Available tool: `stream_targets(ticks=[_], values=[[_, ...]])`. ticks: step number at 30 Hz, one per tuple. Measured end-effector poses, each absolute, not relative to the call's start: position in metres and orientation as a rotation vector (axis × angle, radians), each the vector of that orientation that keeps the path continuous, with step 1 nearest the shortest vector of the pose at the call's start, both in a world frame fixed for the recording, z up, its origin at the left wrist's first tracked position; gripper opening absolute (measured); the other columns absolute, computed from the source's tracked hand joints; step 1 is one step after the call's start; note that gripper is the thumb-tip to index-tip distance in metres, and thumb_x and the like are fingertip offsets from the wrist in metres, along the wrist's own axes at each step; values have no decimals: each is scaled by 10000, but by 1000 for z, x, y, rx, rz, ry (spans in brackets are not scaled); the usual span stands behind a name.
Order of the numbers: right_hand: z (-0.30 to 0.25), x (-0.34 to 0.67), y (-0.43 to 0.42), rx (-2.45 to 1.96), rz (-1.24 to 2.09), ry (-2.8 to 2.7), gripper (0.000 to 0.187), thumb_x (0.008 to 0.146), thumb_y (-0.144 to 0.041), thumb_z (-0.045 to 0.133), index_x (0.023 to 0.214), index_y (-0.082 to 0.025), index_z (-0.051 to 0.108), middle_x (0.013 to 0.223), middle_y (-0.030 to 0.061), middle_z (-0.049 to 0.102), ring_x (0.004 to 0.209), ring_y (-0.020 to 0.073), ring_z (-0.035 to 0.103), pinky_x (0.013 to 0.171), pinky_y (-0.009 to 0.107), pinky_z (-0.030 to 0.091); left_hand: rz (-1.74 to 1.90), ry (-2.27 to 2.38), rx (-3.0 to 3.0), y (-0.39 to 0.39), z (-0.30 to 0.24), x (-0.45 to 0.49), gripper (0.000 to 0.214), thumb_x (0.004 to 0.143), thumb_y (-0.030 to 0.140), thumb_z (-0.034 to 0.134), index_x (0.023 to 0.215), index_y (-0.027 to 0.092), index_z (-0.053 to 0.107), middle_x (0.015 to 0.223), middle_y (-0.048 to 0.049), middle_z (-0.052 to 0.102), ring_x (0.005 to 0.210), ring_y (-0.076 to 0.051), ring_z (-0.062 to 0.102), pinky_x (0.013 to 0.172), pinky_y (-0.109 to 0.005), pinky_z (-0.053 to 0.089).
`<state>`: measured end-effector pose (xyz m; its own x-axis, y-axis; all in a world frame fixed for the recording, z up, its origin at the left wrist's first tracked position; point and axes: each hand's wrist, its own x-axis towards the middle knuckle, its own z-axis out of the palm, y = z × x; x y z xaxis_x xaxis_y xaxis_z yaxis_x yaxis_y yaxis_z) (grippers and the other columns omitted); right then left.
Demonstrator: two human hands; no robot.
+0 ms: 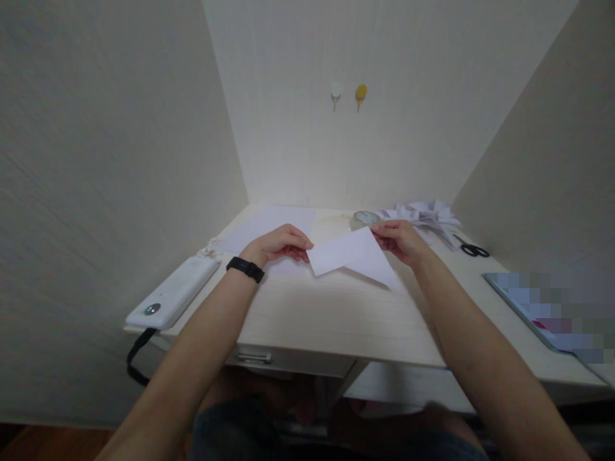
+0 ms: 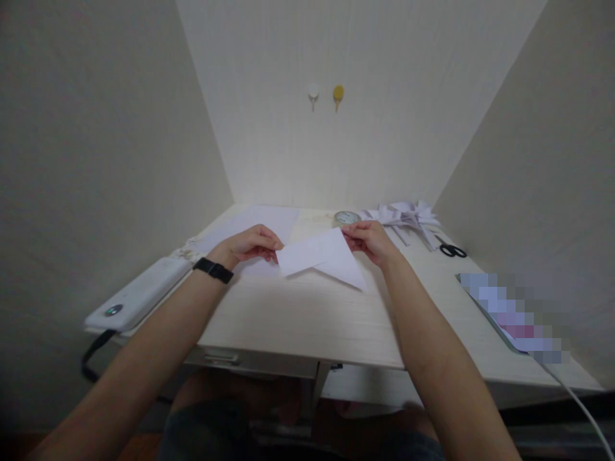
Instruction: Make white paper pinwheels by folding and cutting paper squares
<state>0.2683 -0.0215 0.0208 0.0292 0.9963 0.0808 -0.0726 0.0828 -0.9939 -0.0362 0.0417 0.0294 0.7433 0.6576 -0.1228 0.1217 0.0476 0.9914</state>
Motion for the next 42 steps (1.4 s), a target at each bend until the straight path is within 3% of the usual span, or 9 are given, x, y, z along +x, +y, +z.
stream_targets(ticks=[5, 10, 19, 23, 25, 27, 31, 36, 42], values=[[18, 258, -20, -1133, 1225, -1189, 400, 615, -517, 807, 796, -173, 713, 704, 59, 708, 571, 146, 611, 496, 245, 453, 468, 659, 1489, 43, 25, -35, 185, 651, 229, 808, 748, 82, 749, 676, -134, 732, 541, -131, 670, 550, -211, 543], [18, 250, -21, -1183, 1118, -1273, 314, 515, -368, 863, 625, -148, 668, 595, 21, 638, 517, 118, 528, 486, 255, 389, 434, 651, 1510, 39, 25, -29, 210, 642, 251, 821, 739, 77, 751, 682, -136, 735, 524, -127, 663, 544, -206, 545], [23, 278, -19, -1156, 994, -1053, 240, 505, -293, 832, 592, -197, 629, 578, 17, 626, 560, 178, 569, 571, 360, 474, 588, 677, 1420, 48, 29, -41, 150, 697, 195, 780, 792, 81, 756, 784, -139, 752, 643, -148, 697, 610, -220, 554], [20, 257, -22, -1181, 1115, -1121, 201, 524, -258, 817, 601, -196, 642, 660, 29, 663, 599, 182, 592, 594, 357, 475, 628, 686, 1311, 40, 30, -27, 283, 791, 366, 727, 854, 92, 758, 856, -144, 747, 687, -150, 685, 628, -243, 549], [20, 241, -25, -1185, 1166, -1181, 195, 535, -253, 816, 580, -191, 636, 694, 37, 676, 594, 171, 586, 569, 331, 460, 537, 690, 1366, 32, 30, -18, 368, 748, 447, 755, 834, 89, 762, 786, -130, 730, 626, -136, 645, 541, -220, 499], [21, 228, -29, -1211, 1214, -1216, 206, 539, -264, 822, 557, -183, 634, 637, 36, 654, 541, 152, 553, 514, 303, 430, 459, 675, 1506, 24, 28, -11, 332, 672, 418, 818, 735, 99, 753, 624, -67, 665, 496, -86, 529, 432, -185, 375], [25, 226, -34, -1239, 1327, -1265, 230, 546, -310, 836, 580, -166, 661, 526, 7, 599, 449, 112, 489, 436, 262, 377, 365, 651, 1697, 18, 25, -7, 280, 653, 375, 827, 613, 121, 717, 458, 17, 486, 419, -57, 353, 398, -197, 226], [26, 243, -36, -1248, 1531, -1530, 243, 511, -322, 843, 575, -147, 686, 516, 2, 617, 428, 84, 489, 403, 209, 356, 353, 631, 1664, 19, 21, -7, 268, 667, 390, 803, 726, 137, 738, 610, -24, 618, 527, -101, 492, 492, -223, 353], [22, 234, -38, -1208, 1625, -1777, 291, 597, -398, 810, 712, -137, 749, 543, -3, 622, 471, 78, 470, 441, 203, 338, 288, 548, 1843, 13, 20, 2, 168, 691, 322, 767, 704, 157, 740, 672, -17, 667, 627, -116, 539, 611, -225, 395]])
